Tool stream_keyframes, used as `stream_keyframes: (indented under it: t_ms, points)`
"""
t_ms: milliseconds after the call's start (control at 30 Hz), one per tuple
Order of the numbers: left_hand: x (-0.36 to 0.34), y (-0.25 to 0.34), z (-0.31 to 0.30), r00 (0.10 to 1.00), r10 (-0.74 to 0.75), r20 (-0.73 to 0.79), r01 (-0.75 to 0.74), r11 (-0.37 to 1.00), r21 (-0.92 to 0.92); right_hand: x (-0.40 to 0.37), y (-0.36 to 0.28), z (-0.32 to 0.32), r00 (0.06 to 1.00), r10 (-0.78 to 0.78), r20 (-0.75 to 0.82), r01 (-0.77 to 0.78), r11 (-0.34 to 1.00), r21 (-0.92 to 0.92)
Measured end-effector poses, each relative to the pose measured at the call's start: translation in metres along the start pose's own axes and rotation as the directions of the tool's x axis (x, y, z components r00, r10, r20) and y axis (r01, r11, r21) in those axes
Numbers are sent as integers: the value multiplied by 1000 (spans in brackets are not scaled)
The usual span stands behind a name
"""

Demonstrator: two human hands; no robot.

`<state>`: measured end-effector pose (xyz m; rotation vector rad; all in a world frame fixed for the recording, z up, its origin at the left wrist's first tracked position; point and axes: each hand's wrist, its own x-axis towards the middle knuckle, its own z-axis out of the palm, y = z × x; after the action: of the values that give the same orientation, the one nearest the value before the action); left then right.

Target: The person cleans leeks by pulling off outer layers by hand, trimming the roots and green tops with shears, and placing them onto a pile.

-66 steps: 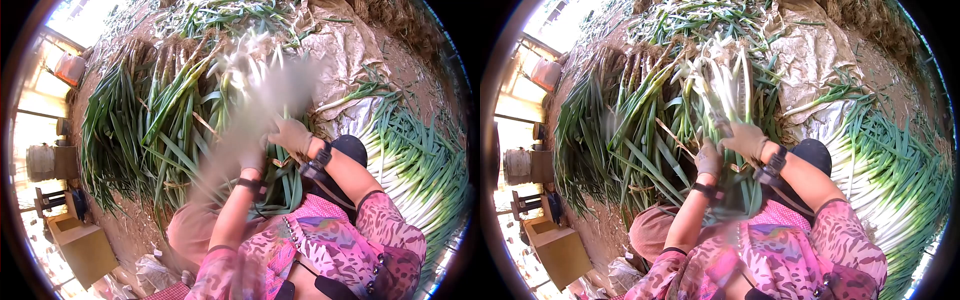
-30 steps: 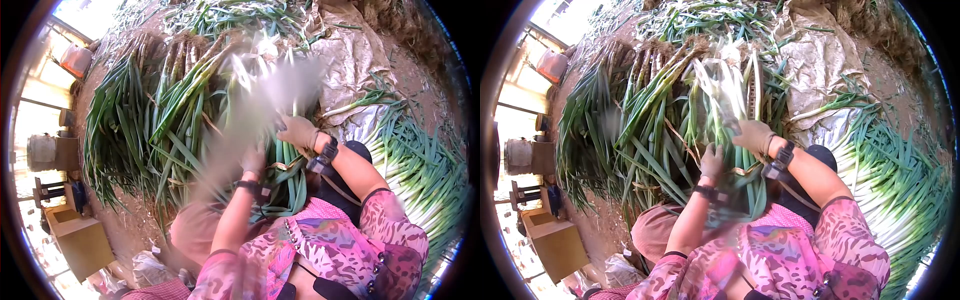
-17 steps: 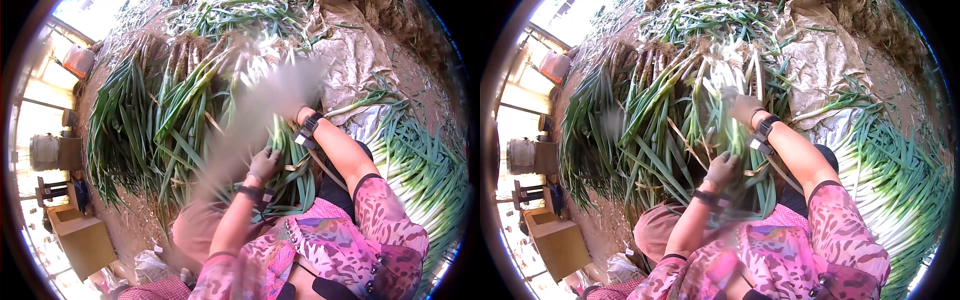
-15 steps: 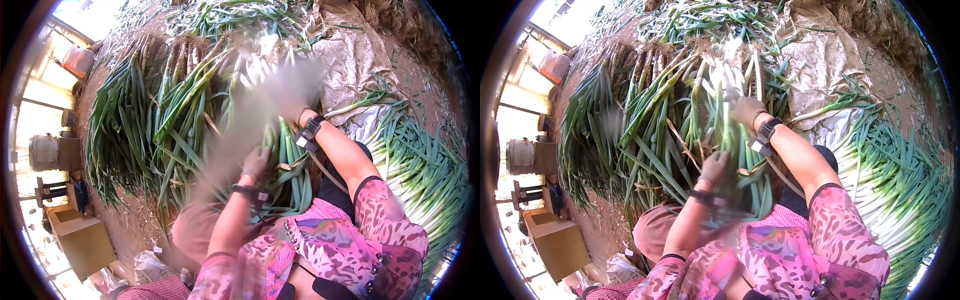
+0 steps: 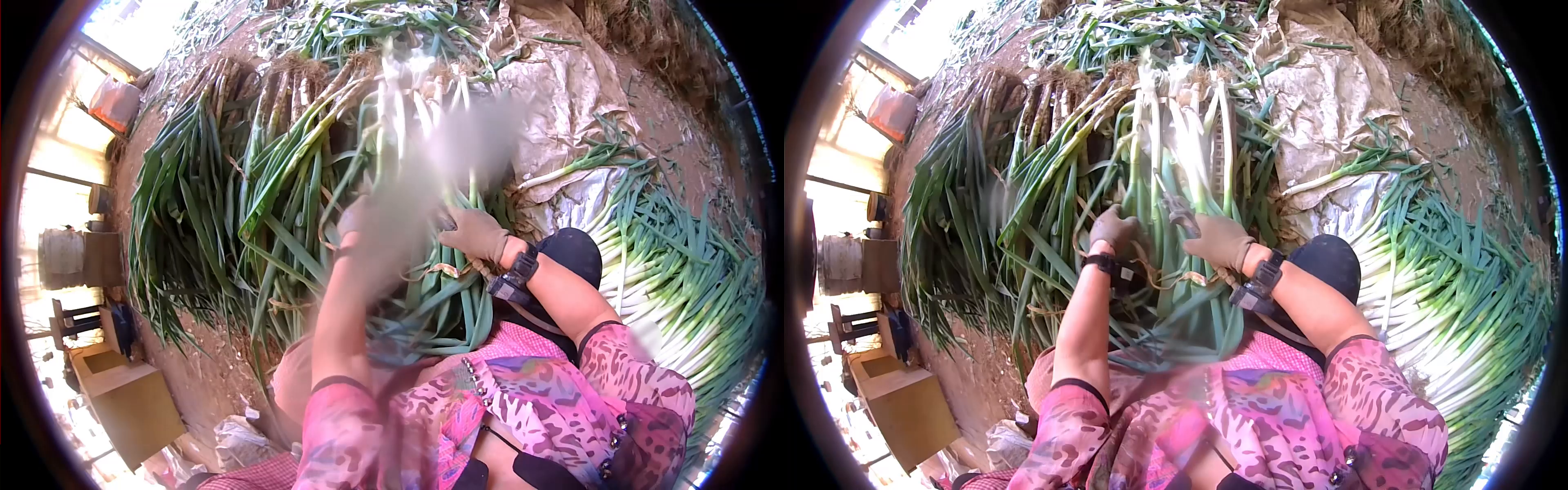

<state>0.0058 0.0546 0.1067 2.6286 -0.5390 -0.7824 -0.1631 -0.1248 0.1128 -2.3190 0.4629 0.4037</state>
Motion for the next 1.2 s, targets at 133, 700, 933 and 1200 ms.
stream_keyframes:
  t_ms: [133, 700, 933, 1200]
  points:
    - [-3, -14, 25, 979, 88, 186, 22, 854, -519, -23, -14, 2, 998, -46, 42, 46, 999, 10]
    - [-44, 0, 69, 993, -47, -111, 20, 972, -233, -74, -16, 15, 1000, -7, 11, 7, 1000, -16]
    - [-78, 47, 31, 992, 63, -112, -95, 948, -305, -62, -8, 16, 999, 6, -46, -7, 1000, -26]
    - [-71, 19, 74, 996, -29, -87, -2, 941, -337, 100, 30, 28, 983, -149, -105, 137, 983, -119]
